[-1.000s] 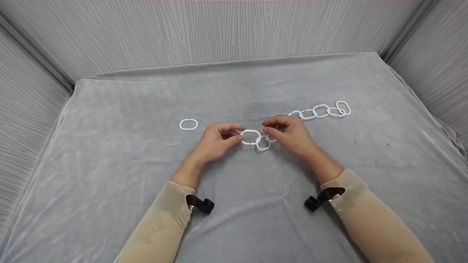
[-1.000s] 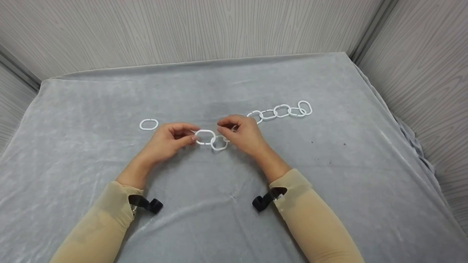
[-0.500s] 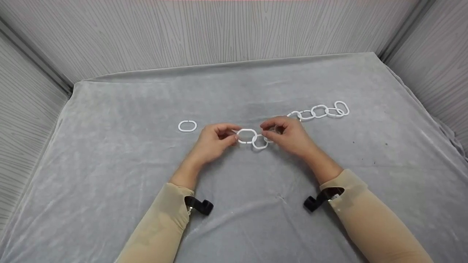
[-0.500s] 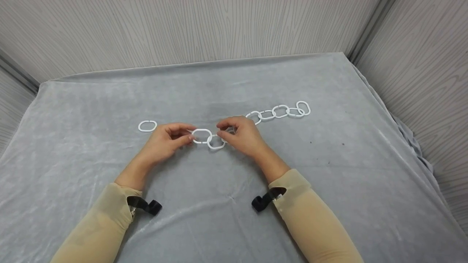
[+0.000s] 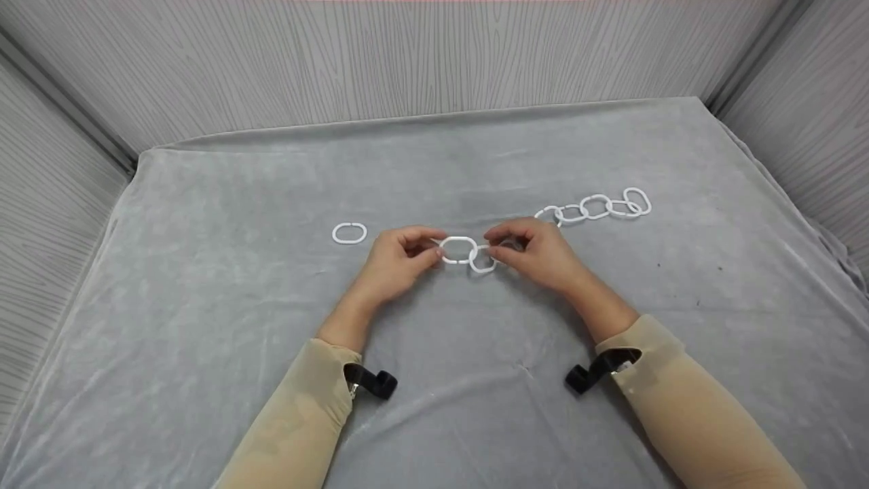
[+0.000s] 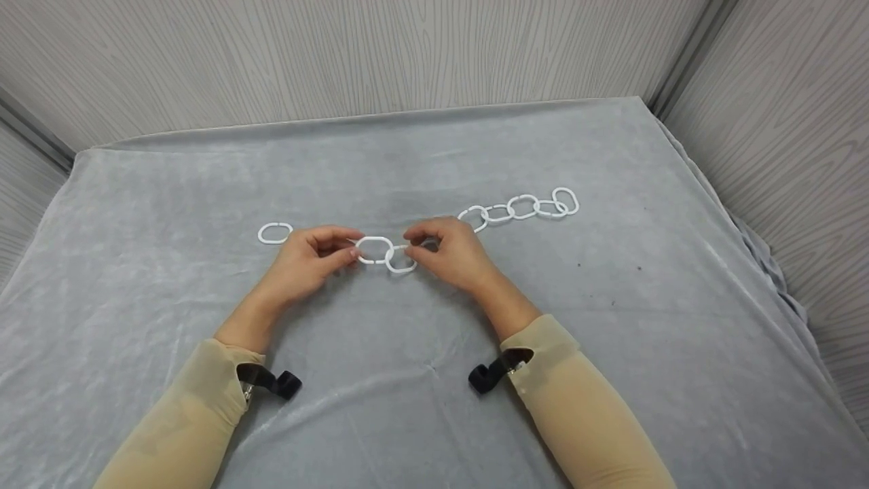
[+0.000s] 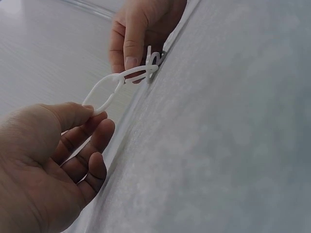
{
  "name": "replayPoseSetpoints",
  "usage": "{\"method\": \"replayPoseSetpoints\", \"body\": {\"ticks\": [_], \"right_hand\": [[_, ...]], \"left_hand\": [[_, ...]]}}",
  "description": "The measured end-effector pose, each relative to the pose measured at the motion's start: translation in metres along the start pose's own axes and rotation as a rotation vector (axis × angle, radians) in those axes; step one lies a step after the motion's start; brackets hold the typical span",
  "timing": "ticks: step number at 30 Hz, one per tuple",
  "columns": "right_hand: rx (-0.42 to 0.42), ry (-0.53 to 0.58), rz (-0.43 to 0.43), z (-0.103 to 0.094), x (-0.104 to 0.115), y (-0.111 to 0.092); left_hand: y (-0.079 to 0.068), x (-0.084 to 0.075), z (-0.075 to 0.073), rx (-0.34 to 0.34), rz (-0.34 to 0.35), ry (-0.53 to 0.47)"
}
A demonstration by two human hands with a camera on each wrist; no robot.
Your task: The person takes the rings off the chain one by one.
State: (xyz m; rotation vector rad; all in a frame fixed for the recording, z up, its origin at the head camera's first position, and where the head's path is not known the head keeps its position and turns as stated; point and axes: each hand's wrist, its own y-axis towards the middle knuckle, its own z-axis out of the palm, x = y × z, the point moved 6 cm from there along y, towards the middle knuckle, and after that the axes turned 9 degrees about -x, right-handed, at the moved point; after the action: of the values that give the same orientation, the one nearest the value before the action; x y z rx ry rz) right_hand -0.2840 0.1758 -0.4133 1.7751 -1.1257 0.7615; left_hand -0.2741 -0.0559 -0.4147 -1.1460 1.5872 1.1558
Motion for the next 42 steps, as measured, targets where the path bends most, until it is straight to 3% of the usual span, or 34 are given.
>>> {"method": "replayPoseSetpoints", "body": {"ticks": [42], "right_hand": [[0.033,-0.115,-0.062,0.0000,0.0054,0.0004]], "left_hand": [[-0.0009,-0.0064,-0.0004,0.005,0.016,-0.036]]}}
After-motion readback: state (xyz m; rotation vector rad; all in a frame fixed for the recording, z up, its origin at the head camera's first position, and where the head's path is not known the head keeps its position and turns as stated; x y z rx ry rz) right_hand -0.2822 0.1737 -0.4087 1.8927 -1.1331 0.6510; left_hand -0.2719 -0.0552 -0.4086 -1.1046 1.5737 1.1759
